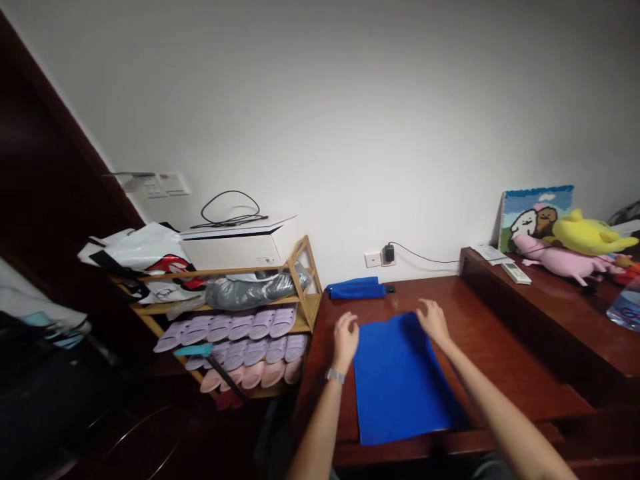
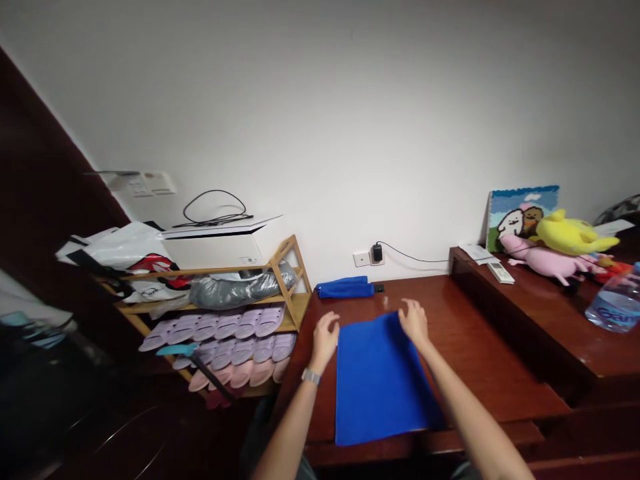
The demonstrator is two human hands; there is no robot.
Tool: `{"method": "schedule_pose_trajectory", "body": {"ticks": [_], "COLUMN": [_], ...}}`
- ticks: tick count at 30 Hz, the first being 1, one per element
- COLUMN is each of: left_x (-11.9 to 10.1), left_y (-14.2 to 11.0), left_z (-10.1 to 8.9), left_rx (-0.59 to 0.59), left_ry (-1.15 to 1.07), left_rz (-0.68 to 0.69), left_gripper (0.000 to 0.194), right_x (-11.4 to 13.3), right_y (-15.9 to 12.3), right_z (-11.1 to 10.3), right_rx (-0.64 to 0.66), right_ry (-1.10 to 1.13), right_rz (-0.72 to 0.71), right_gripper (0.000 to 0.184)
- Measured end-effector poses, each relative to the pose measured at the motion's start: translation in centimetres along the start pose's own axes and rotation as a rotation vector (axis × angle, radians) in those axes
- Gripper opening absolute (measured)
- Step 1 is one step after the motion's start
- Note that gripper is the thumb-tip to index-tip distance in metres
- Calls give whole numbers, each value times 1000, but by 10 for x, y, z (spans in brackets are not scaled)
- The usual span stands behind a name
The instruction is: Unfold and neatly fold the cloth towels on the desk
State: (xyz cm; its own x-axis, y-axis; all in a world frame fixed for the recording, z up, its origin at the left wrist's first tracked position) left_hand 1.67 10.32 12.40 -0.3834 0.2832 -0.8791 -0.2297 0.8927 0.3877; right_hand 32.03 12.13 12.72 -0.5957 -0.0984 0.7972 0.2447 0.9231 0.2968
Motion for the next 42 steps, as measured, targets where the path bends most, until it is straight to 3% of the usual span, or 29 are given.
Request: {"method": "schedule_pose_trajectory", "body": {"ticks": [2, 5, 7, 10, 14, 20, 22, 24, 26, 28, 32, 37, 40, 42], "left_x": [27, 66, 83, 90, 79, 37, 25, 20, 26, 40, 74, 90, 91, 92], "left_y": [-44, -101, -121, -128, -142, -186, -181, -163, -139, -116, -98, -127, -149, -156], "left_z": [20, 39, 42, 39, 34, 34, 38, 44, 51, 59, 73, 83, 86, 86], "left_rx": [174, 450, 567, 612, 571, 449, 448, 461, 502, 566, 637, 487, 436, 416], "left_ry": [299, 627, 755, 871, 943, 971, 915, 850, 809, 801, 861, 948, 960, 959], "left_rz": [141, 263, 282, 263, 206, 131, 183, 272, 368, 428, 339, 121, 90, 103], "left_gripper": [28, 43, 52, 56, 59, 48, 42, 40, 41, 46, 58, 62, 62, 62], "right_x": [-28, -73, -95, -108, -108, -99, -97, -99, -107, -120, -139, -141, -141, -142], "right_y": [-48, -121, -154, -171, -144, -77, -73, -84, -105, -125, -124, -75, -53, -44], "right_z": [32, 73, 88, 95, 83, 53, 49, 50, 56, 64, 70, 61, 58, 60], "right_rx": [52, 189, 246, 294, 379, 713, 662, 472, 303, 261, 316, 499, 615, 603], "right_ry": [-98, -446, -589, -652, -600, -424, -473, -555, -613, -641, -668, -650, -623, -604], "right_rz": [-9, -28, 17, 18, -75, -388, -349, -195, -11, 109, 92, -69, -137, -125], "right_gripper": [50, 62, 71, 77, 75, 69, 70, 69, 70, 76, 81, 78, 75, 73]}}
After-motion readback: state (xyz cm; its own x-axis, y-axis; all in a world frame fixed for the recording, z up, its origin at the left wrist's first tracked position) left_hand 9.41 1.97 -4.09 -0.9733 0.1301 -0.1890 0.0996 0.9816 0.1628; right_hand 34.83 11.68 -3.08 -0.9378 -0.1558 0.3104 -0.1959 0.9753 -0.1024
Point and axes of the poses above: each hand's wrist, its own y-axis towards the middle knuckle, its own z-axis out of the palm, x = y × z, the point moved 3 cm from there along y, towards the middle knuckle, and after that the axes turned 2 degrees about y, right-handed, at the moved point
